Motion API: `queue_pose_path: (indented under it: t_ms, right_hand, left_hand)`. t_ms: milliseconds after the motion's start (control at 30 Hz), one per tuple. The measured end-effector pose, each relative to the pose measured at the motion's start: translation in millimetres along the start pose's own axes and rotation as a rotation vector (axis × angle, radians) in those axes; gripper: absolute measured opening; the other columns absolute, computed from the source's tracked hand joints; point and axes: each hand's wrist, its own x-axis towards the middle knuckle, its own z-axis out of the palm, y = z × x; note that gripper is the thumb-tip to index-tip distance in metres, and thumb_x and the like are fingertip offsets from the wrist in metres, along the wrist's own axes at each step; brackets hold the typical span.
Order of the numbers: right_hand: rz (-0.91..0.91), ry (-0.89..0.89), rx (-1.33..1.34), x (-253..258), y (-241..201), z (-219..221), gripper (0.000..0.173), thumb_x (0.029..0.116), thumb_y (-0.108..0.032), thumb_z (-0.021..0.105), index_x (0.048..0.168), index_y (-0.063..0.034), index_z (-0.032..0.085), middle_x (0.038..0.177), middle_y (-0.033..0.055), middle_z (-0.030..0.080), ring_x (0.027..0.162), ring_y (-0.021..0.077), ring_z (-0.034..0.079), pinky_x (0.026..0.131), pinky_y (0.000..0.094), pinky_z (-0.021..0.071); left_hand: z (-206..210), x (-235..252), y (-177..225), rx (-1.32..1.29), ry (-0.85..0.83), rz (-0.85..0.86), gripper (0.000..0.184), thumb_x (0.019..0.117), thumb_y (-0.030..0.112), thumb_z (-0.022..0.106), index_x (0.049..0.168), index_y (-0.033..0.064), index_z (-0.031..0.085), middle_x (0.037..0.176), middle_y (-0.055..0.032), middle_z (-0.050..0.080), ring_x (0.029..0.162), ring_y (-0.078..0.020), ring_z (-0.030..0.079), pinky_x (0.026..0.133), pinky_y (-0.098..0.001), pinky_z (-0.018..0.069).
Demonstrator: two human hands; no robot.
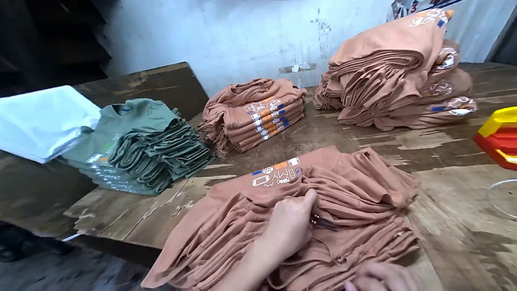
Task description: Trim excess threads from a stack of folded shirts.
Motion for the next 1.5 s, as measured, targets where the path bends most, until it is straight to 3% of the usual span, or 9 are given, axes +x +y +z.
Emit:
queue_pose_path:
  t_ms: [133, 467, 567, 700, 800, 933, 1033, 1167, 1500]
  right_hand:
    - [0.123, 0.007, -0.116, 16.7, -3.6, 6.9, 0.015, 0.0871, -0.038, 0.074, 0.085, -0.0238, 0.079, 0.106, 0.0063, 0.07, 0.101, 0.0222, 0.06, 0.09, 0.0434, 0.0438]
    - [0.1, 0.061, 0.139, 9.0, 4.9, 11.0, 0.011, 0.0905, -0.035, 0.072, 0.085, -0.0257, 0.072, 0.107, -0.0017, 0.064, 0.111, 0.0102, 0.055, 0.1, 0.0323, 0.0398]
    - [-0.005, -0.002, 0.182, 3.3, 17.7, 2.2, 0.015, 0.0906, -0.037, 0.068, 0.082, -0.0245, 0.071, 0.102, -0.0032, 0.067, 0.11, 0.0122, 0.057, 0.105, 0.0368, 0.0385]
    - [-0.121, -0.026, 0.203, -0.7, 27.2, -4.5, 0.031, 0.0943, -0.037, 0.057, 0.072, -0.0178, 0.066, 0.088, 0.0013, 0.073, 0.098, 0.0197, 0.062, 0.103, 0.0416, 0.0363]
    - [-0.046, -0.146, -0.04, 16.1, 7.1, -2.0, 0.023, 0.0958, -0.046, 0.066, 0.099, -0.0258, 0.078, 0.104, 0.0014, 0.072, 0.105, 0.0225, 0.061, 0.1, 0.0476, 0.039]
    - [-0.044, -0.464, -0.014, 36.2, -9.4, -19.1, 0.019, 0.0992, -0.027, 0.066, 0.09, -0.016, 0.078, 0.078, 0.0075, 0.066, 0.079, 0.0266, 0.065, 0.084, 0.0492, 0.0482]
    - [0.048, -0.66, 0.113, 38.6, -11.4, -44.2, 0.028, 0.0992, -0.033, 0.066, 0.09, -0.0109, 0.08, 0.077, 0.0084, 0.072, 0.072, 0.0262, 0.068, 0.08, 0.0517, 0.0505]
    - [0.103, -0.348, -0.123, 41.6, -10.6, -31.4, 0.032, 0.0951, -0.045, 0.069, 0.1, -0.0159, 0.081, 0.087, 0.0066, 0.073, 0.081, 0.0266, 0.068, 0.077, 0.0506, 0.0519]
    - [0.018, -0.133, -0.076, 26.2, 0.0, -27.4, 0.018, 0.097, -0.032, 0.07, 0.089, -0.0173, 0.077, 0.082, 0.0047, 0.069, 0.082, 0.0224, 0.064, 0.084, 0.0418, 0.0475]
  left_hand:
    - [-9.9, -20.0, -6.9, -0.266, -0.003, 0.212, 0.034, 0.0905, 0.028, 0.075, 0.123, 0.0199, 0.069, 0.108, 0.0002, 0.07, 0.104, -0.0157, 0.066, 0.095, -0.0385, 0.0558]
    - [1.6, -40.3, 4.7, -0.103, 0.272, 0.477, 0.022, 0.0982, 0.015, 0.061, 0.108, 0.0268, 0.076, 0.101, 0.0065, 0.072, 0.093, -0.0147, 0.062, 0.084, -0.0385, 0.0443]
    - [-9.4, -44.5, 4.6, -0.207, 0.085, 0.294, 0.015, 0.0977, 0.027, 0.065, 0.108, 0.0242, 0.077, 0.101, 0.0064, 0.073, 0.097, -0.0133, 0.066, 0.086, -0.0383, 0.0524]
    - [-27.6, -34.7, 1.0, -0.399, -0.366, -0.02, 0.047, 0.0884, 0.052, 0.076, 0.118, 0.0156, 0.074, 0.094, -0.0019, 0.073, 0.083, -0.014, 0.068, 0.079, -0.0394, 0.0577]
    - [-26.2, -14.9, 10.9, -0.215, -0.213, -0.174, 0.03, 0.0879, 0.023, 0.071, 0.117, 0.0172, 0.072, 0.097, -0.002, 0.074, 0.088, -0.0193, 0.07, 0.08, -0.0463, 0.0581]
    - [14.0, 8.1, 3.7, 0.065, 0.334, 0.002, 0.023, 0.0734, 0.0, 0.073, 0.093, 0.0114, 0.069, 0.078, -0.0034, 0.07, 0.071, -0.0224, 0.072, 0.06, -0.0442, 0.0594]
    - [22.0, 8.7, -4.8, -0.003, 0.246, 0.19, 0.022, 0.0754, -0.001, 0.07, 0.093, 0.0121, 0.068, 0.082, -0.0038, 0.067, 0.08, -0.0217, 0.07, 0.072, -0.042, 0.0604]
    - [2.8, -4.8, -4.3, -0.212, 0.054, 0.149, 0.027, 0.0896, 0.017, 0.067, 0.116, 0.0156, 0.07, 0.107, -0.001, 0.07, 0.107, -0.0167, 0.066, 0.098, -0.0398, 0.0537]
    - [3.5, -32.4, 5.7, -0.15, 0.206, 0.423, 0.024, 0.1, 0.015, 0.06, 0.117, 0.023, 0.075, 0.109, 0.0037, 0.072, 0.102, -0.0161, 0.065, 0.09, -0.041, 0.0495]
